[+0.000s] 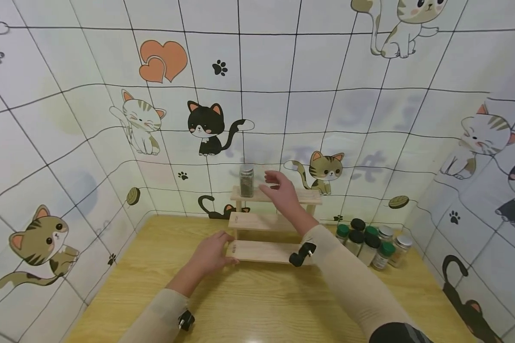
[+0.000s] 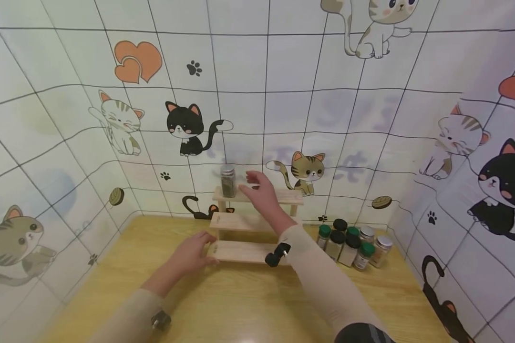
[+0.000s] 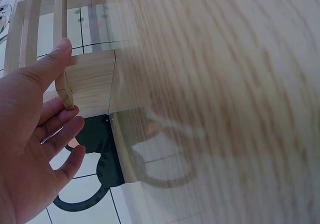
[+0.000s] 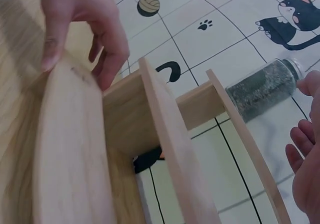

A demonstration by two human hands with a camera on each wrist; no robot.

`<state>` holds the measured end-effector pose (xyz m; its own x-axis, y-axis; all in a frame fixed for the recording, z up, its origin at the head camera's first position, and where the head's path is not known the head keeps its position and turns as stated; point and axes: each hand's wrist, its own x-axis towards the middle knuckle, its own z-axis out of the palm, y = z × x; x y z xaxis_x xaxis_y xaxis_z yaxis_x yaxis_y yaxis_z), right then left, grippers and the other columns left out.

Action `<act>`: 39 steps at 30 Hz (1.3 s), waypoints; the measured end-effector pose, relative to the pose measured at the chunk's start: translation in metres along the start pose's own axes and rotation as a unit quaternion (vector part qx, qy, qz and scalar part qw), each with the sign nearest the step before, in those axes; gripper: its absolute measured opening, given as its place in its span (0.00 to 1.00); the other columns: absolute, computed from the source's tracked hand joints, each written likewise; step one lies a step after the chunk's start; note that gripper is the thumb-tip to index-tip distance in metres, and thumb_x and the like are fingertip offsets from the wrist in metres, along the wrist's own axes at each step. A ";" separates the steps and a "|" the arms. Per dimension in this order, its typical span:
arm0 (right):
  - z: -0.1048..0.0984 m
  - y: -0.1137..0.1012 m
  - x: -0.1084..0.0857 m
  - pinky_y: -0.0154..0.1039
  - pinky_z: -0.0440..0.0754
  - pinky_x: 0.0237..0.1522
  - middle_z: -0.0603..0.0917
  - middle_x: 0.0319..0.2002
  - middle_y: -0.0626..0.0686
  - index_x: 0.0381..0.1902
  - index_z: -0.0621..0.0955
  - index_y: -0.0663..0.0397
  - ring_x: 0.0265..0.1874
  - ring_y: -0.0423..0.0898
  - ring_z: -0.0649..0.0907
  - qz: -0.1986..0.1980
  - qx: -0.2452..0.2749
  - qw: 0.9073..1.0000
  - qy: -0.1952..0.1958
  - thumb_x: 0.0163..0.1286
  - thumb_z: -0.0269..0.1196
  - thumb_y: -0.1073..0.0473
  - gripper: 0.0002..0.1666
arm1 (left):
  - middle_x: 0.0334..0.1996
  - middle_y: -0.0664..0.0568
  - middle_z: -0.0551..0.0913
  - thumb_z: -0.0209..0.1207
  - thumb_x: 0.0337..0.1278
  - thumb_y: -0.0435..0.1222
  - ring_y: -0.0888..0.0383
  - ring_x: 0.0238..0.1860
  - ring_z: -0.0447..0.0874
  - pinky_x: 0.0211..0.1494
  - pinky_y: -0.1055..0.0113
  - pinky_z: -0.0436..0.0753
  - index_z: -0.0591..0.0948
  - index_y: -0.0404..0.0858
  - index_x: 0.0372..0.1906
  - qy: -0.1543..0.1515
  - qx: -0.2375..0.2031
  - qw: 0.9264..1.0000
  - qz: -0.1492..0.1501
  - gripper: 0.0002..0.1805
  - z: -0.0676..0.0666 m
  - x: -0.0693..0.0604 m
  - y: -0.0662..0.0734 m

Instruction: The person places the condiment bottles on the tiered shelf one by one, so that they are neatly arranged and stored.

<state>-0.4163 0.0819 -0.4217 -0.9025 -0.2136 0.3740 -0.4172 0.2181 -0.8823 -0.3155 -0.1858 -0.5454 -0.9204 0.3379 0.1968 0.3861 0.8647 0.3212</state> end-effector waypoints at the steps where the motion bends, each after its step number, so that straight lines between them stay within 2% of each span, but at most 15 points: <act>1: -0.006 0.001 -0.007 0.58 0.78 0.72 0.80 0.71 0.62 0.78 0.76 0.56 0.68 0.57 0.80 0.002 -0.002 1.000 0.002 0.82 0.70 0.54 0.33 | 0.57 0.50 0.84 0.84 0.53 0.55 0.45 0.57 0.86 0.64 0.45 0.86 0.85 0.39 0.65 0.001 0.000 1.000 0.002 0.39 -0.001 -0.001 0.000; 8: -0.051 0.008 -0.061 0.58 0.80 0.68 0.81 0.68 0.64 0.73 0.80 0.56 0.64 0.58 0.82 -0.020 -0.048 0.998 0.021 0.82 0.70 0.55 0.27 | 0.56 0.49 0.84 0.84 0.53 0.54 0.45 0.56 0.87 0.63 0.44 0.86 0.85 0.38 0.65 -0.001 -0.001 1.000 0.000 0.39 -0.002 -0.003 0.002; 12: -0.078 0.014 -0.089 0.57 0.81 0.66 0.80 0.67 0.64 0.71 0.80 0.60 0.64 0.60 0.82 -0.026 -0.073 0.996 0.034 0.82 0.70 0.58 0.25 | 0.56 0.50 0.84 0.85 0.52 0.54 0.45 0.56 0.87 0.63 0.46 0.86 0.85 0.39 0.66 -0.003 -0.004 1.000 -0.007 0.40 -0.001 -0.002 0.001; 15: -0.100 0.020 -0.110 0.53 0.81 0.64 0.81 0.66 0.62 0.71 0.80 0.61 0.63 0.61 0.82 -0.013 -0.091 0.995 0.050 0.83 0.69 0.58 0.24 | 0.56 0.50 0.84 0.85 0.52 0.54 0.45 0.55 0.87 0.62 0.46 0.87 0.85 0.38 0.66 -0.004 -0.009 1.000 -0.007 0.40 -0.002 -0.003 0.001; 21: -0.141 0.028 -0.144 0.51 0.79 0.63 0.80 0.68 0.60 0.73 0.79 0.55 0.64 0.59 0.81 0.030 -0.136 0.987 0.075 0.86 0.66 0.50 0.26 | 0.56 0.50 0.85 0.85 0.51 0.53 0.45 0.56 0.87 0.62 0.46 0.86 0.85 0.38 0.65 -0.002 -0.016 1.000 -0.003 0.40 -0.003 -0.002 0.000; 23: -0.154 0.028 -0.153 0.49 0.80 0.62 0.79 0.68 0.60 0.73 0.79 0.55 0.64 0.59 0.81 0.037 -0.158 0.983 0.083 0.86 0.65 0.49 0.26 | 0.56 0.50 0.85 0.85 0.52 0.53 0.45 0.55 0.87 0.61 0.46 0.87 0.85 0.38 0.65 -0.001 -0.019 1.000 -0.003 0.39 -0.003 -0.001 0.000; 29: -0.194 0.030 -0.179 0.32 0.77 0.55 0.80 0.66 0.62 0.73 0.79 0.58 0.62 0.60 0.80 0.028 -0.208 0.969 0.130 0.87 0.64 0.52 0.25 | 0.55 0.50 0.84 0.85 0.52 0.53 0.47 0.54 0.87 0.59 0.48 0.87 0.85 0.38 0.65 0.000 -0.015 1.000 -0.004 0.39 -0.005 0.002 0.001; 36: -0.233 0.040 -0.209 0.33 0.75 0.53 0.78 0.65 0.64 0.73 0.78 0.63 0.62 0.63 0.79 0.060 -0.273 0.948 0.155 0.86 0.65 0.52 0.27 | 0.57 0.49 0.85 0.86 0.51 0.53 0.46 0.54 0.87 0.61 0.46 0.87 0.85 0.38 0.65 -0.012 -0.030 0.999 -0.014 0.40 -0.004 0.001 0.002; 39: -0.242 0.049 -0.219 0.28 0.75 0.51 0.78 0.63 0.65 0.72 0.79 0.64 0.60 0.64 0.80 0.068 -0.287 0.943 0.154 0.85 0.66 0.53 0.27 | 0.56 0.50 0.84 0.85 0.52 0.53 0.47 0.54 0.87 0.60 0.47 0.87 0.85 0.38 0.65 -0.011 -0.026 1.000 -0.013 0.39 -0.002 0.001 0.001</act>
<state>-0.2651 0.3696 -0.4771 -0.9027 0.1209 0.4129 -0.2052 0.7225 -0.6602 -0.3163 -0.1859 -0.5428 -0.9312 0.3243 0.1667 0.3640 0.8531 0.3739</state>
